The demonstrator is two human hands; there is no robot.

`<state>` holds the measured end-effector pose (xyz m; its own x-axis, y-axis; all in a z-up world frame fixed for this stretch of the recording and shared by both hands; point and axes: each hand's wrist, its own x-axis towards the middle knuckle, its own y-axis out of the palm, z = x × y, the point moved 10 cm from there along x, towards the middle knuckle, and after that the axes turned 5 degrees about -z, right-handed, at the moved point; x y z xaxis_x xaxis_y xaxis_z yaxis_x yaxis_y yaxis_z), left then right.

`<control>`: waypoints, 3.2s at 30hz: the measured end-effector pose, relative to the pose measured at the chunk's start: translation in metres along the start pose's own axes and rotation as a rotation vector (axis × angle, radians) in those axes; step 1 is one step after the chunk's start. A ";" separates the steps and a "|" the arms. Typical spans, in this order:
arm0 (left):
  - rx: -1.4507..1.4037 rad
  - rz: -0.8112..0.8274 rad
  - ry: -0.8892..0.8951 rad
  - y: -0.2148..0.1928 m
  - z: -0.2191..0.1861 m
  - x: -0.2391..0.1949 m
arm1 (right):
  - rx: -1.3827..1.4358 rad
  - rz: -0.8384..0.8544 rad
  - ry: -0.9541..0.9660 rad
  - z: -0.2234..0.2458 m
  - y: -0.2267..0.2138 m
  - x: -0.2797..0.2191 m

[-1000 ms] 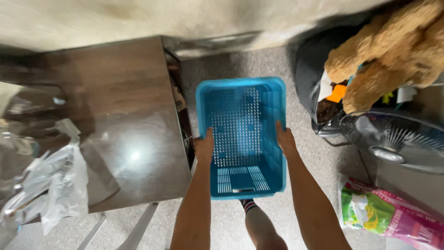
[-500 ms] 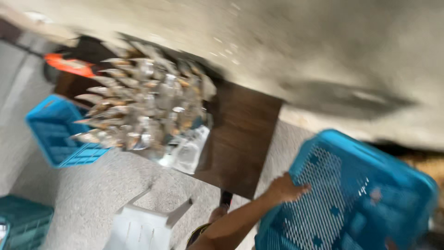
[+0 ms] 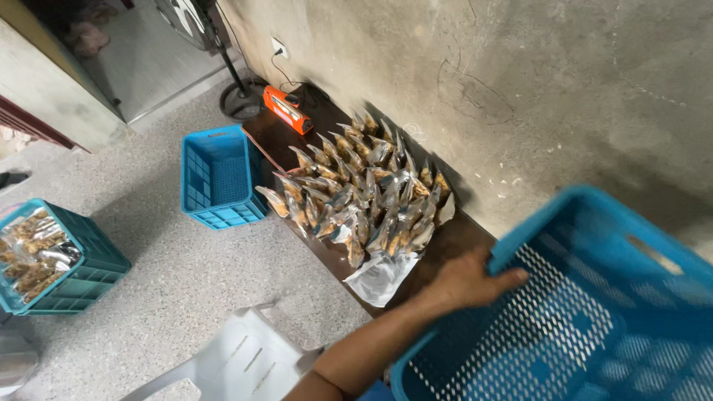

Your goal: The person seals small bags of snacks using a heat sealer, then places each sealed bag into a blue plastic basket.

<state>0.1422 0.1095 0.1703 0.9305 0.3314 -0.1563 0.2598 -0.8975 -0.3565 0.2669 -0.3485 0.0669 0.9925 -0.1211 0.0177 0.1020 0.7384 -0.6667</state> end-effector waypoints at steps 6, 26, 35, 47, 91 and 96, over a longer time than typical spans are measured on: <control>-0.024 -0.209 -0.044 -0.159 0.039 0.004 | 0.233 0.101 -0.246 0.087 0.059 0.006; 0.135 -0.901 -0.186 -0.697 0.187 -0.098 | 0.512 0.841 -0.306 0.627 0.511 -0.194; 0.091 -1.097 -0.344 -0.809 0.321 -0.170 | 0.479 1.006 -0.593 0.721 0.684 -0.296; 0.197 -1.042 -0.616 -0.969 0.631 -0.141 | 0.157 1.037 -0.453 0.718 0.990 -0.417; 0.475 -1.029 -0.467 -0.967 0.911 0.058 | -0.140 0.801 -0.324 0.604 1.308 -0.383; 0.418 -0.994 -0.549 -0.984 0.910 0.067 | -0.060 0.755 -0.571 0.626 1.317 -0.377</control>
<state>-0.2862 1.2797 -0.3281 0.1120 0.9935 0.0209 0.6008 -0.0510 -0.7978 0.0691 1.0850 -0.3513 0.6793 0.7292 -0.0828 -0.5686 0.4517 -0.6875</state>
